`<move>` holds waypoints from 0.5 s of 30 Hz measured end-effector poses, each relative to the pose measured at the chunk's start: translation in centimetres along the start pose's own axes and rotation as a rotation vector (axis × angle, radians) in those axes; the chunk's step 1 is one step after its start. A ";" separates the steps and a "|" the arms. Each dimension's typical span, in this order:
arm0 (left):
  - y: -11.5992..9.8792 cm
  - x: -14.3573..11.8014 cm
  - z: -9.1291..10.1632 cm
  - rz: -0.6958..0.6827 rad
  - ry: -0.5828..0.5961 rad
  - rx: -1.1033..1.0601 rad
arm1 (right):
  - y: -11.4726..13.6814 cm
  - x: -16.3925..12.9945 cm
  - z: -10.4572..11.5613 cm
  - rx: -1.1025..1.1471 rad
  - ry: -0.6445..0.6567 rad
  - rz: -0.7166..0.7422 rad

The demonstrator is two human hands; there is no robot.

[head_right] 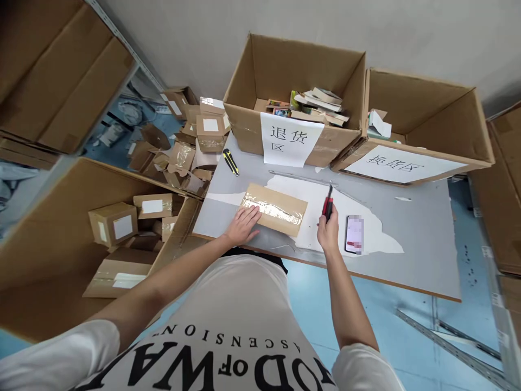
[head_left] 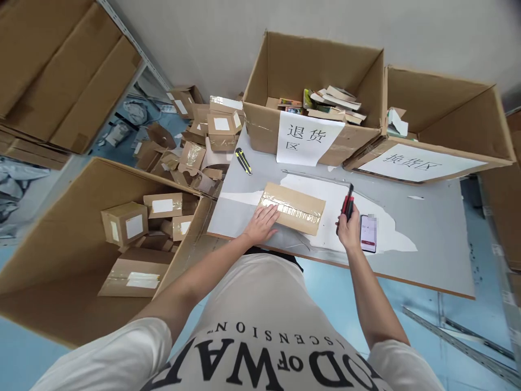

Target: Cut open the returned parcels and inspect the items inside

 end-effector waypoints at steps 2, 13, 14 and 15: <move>0.1 0.1 -0.1 0.017 -0.026 0.000 | 5.4 0.6 0.3 -0.001 0.096 0.207; 0.2 0.1 -0.7 0.003 -0.049 -0.058 | 17.7 0.7 -9.6 -0.675 0.726 0.693; 0.2 0.1 -0.7 -0.001 -0.050 -0.065 | 17.7 0.9 -9.8 -0.698 0.733 0.692; 0.2 0.1 -0.8 -0.005 -0.051 -0.070 | 17.8 1.1 -9.9 -0.713 0.741 0.689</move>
Point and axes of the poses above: each hand's wrist, its own x-axis towards the middle knuckle, its own z-axis out of the back of the hand, y = z × x, the point moved 9 cm from there along x, towards the middle knuckle, and after that the axes turned 3 degrees about z, right-handed, at the moved point
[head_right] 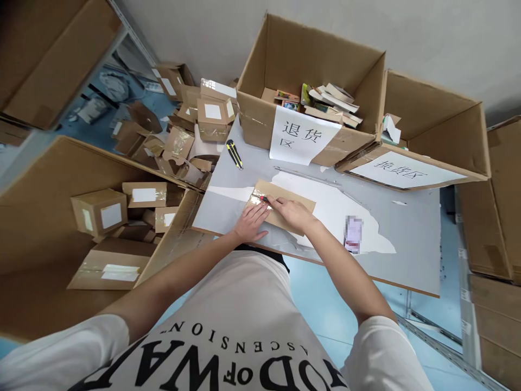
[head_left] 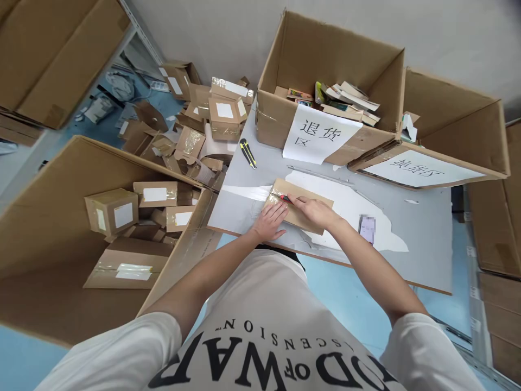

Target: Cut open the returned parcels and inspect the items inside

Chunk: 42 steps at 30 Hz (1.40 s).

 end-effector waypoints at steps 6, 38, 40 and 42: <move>0.1 0.0 -0.3 -0.006 -0.006 -0.023 | 0.2 0.6 0.2 -0.055 0.056 -0.002; 0.1 0.2 -0.1 0.014 0.103 0.017 | -2.4 -3.6 0.9 -0.201 0.243 -0.101; 0.1 0.3 -0.1 0.026 0.114 0.025 | -4.1 -6.0 0.1 -0.204 0.281 -0.126; 0.1 0.3 -0.2 0.036 0.121 0.031 | -5.9 -8.7 -0.8 -0.208 0.311 -0.177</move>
Point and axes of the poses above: each hand's wrist, its own x-axis towards the middle knuckle, its own z-axis out of the back of the hand, y = z × x, the point moved 9 cm from there along x, towards the middle knuckle, and after that the axes turned 3 degrees about z, right-handed, at the moved point
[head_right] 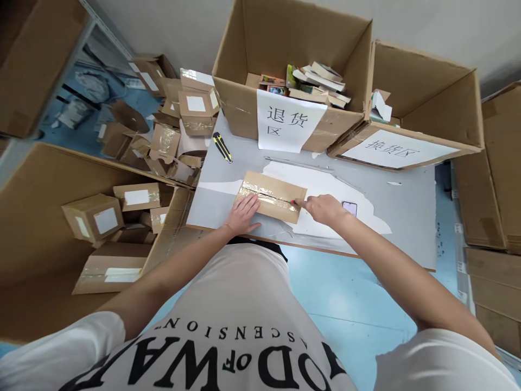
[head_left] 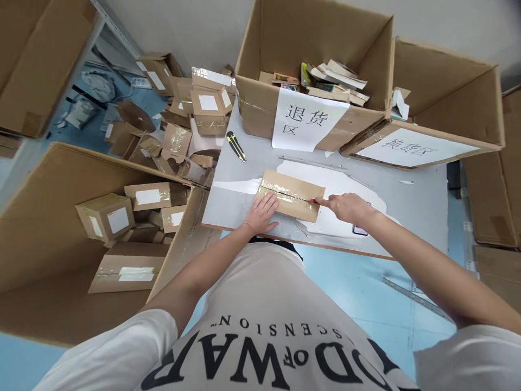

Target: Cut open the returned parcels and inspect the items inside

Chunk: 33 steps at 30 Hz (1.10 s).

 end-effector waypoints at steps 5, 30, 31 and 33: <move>0.0 0.0 0.0 0.019 0.010 0.004 | -2.4 -3.2 -3.3 0.009 0.006 -0.080; -1.6 5.8 3.8 0.068 0.041 0.052 | -0.1 -2.9 -17.5 1.901 -0.785 -0.325; -1.8 6.5 3.7 0.048 0.069 0.059 | 0.3 -2.4 -17.4 1.929 -0.791 -0.311; -2.1 7.5 3.4 0.009 0.126 0.071 | 0.9 -1.9 -17.3 1.957 -0.792 -0.286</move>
Point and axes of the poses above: each hand's wrist, its own x-axis towards the middle knuckle, its own z-axis out of the back of the hand, y = z × x, the point moved 9 cm from there along x, towards the middle knuckle, and after that the axes turned 3 degrees about z, right-handed, at the moved point
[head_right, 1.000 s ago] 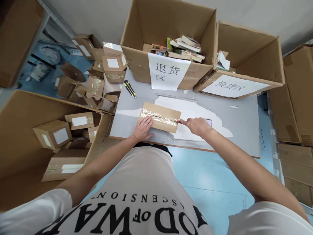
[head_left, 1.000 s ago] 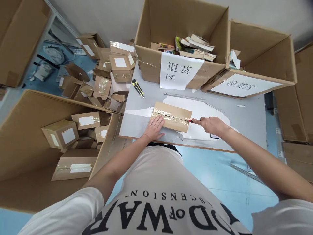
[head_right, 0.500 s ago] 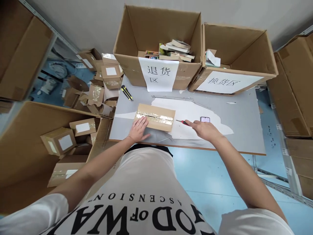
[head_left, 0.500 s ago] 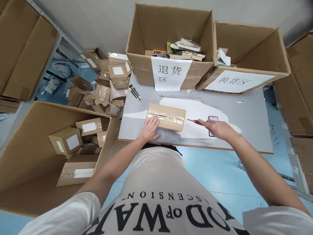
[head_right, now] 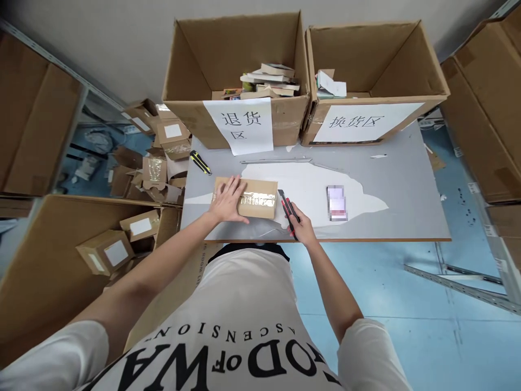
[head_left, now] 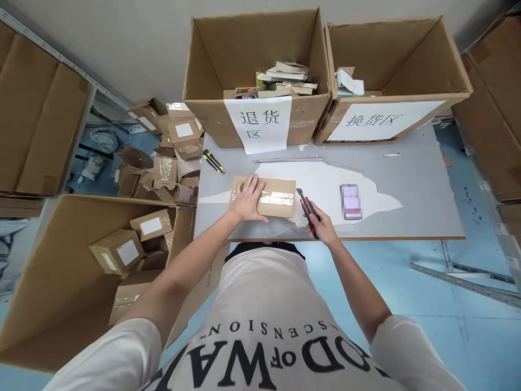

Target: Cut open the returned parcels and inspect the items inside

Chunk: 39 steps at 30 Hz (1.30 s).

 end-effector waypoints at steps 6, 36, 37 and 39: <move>0.1 0.9 -0.4 -0.006 0.039 0.015 | 0.1 0.0 0.0 -0.006 0.050 0.004; 0.5 1.0 -0.4 0.029 -0.031 -0.030 | -1.6 -4.2 0.9 -0.060 0.339 -0.175; 0.5 1.0 -0.4 0.028 -0.024 -0.025 | -2.0 -4.5 1.8 -0.066 0.319 -0.176; 0.4 1.0 -0.4 0.023 -0.010 -0.018 | -3.3 -4.8 4.0 -0.101 0.220 -0.166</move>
Point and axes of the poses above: each hand's wrist, its own x-axis towards the middle knuckle, its own z-axis out of the back of the hand, y = z × x, the point moved 9 cm from there along x, towards the middle knuckle, and after that the axes turned 3 degrees about z, right-handed, at the moved point
